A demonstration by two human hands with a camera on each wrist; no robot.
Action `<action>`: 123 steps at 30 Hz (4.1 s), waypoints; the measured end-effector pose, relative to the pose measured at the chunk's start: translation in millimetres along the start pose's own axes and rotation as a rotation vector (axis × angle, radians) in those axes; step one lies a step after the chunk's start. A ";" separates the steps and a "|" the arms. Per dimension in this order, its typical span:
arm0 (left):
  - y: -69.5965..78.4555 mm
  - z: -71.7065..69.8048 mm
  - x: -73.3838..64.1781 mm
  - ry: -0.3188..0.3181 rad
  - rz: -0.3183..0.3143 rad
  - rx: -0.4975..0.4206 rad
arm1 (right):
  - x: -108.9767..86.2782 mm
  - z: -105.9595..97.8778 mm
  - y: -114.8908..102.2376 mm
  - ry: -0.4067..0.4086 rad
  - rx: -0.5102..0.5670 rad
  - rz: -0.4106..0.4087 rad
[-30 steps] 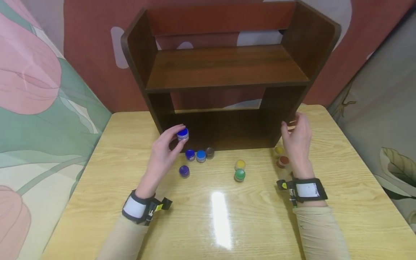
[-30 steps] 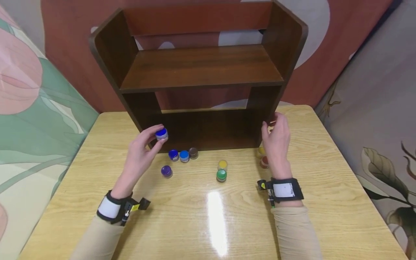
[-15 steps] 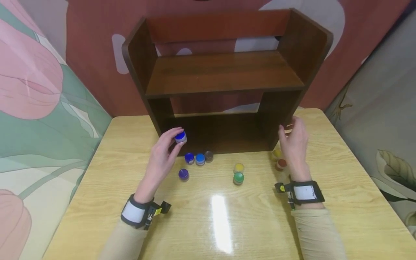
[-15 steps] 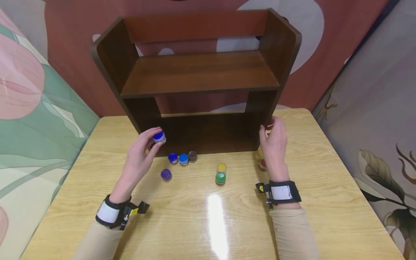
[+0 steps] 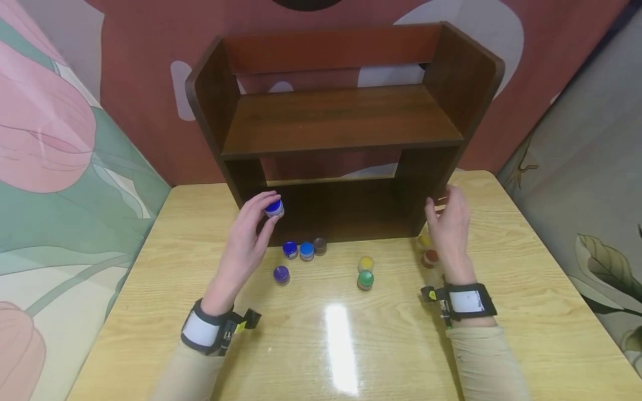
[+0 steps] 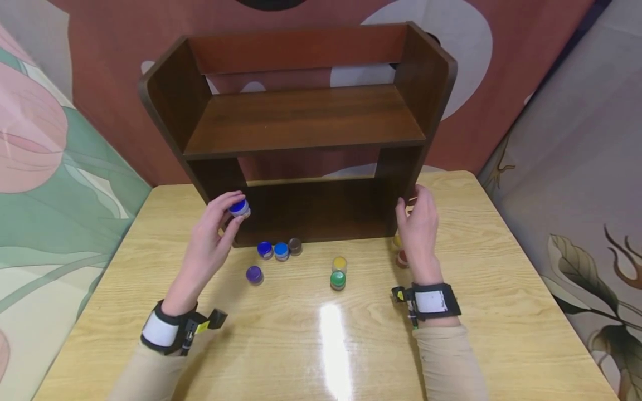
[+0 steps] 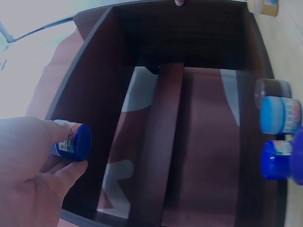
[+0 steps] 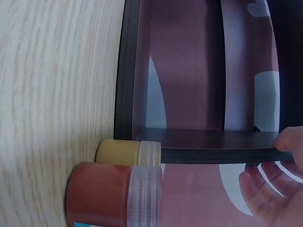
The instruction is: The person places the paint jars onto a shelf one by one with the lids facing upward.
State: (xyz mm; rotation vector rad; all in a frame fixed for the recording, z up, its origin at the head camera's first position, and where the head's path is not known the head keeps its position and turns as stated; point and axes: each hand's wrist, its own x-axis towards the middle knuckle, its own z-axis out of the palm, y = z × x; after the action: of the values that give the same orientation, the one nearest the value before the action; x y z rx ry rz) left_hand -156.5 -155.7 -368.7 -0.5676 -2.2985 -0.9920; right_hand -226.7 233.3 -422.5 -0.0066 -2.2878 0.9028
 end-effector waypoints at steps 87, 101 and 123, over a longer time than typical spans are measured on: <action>34.0 -47.9 104.2 0.042 0.086 0.352 | -5.5 4.0 3.6 -0.007 0.084 0.027; 38.1 -54.7 119.8 -0.103 0.033 0.456 | -5.2 2.9 3.4 -0.016 0.069 0.025; 37.1 -47.5 135.4 -0.102 -0.061 0.450 | -4.6 2.3 3.7 -0.015 0.061 0.023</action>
State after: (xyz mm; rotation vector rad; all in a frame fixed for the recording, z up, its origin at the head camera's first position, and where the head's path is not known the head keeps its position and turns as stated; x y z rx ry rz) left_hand -221.0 -147.1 -235.6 -0.3671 -2.5327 -0.4496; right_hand -225.3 233.6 -428.7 0.0003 -2.2777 0.9870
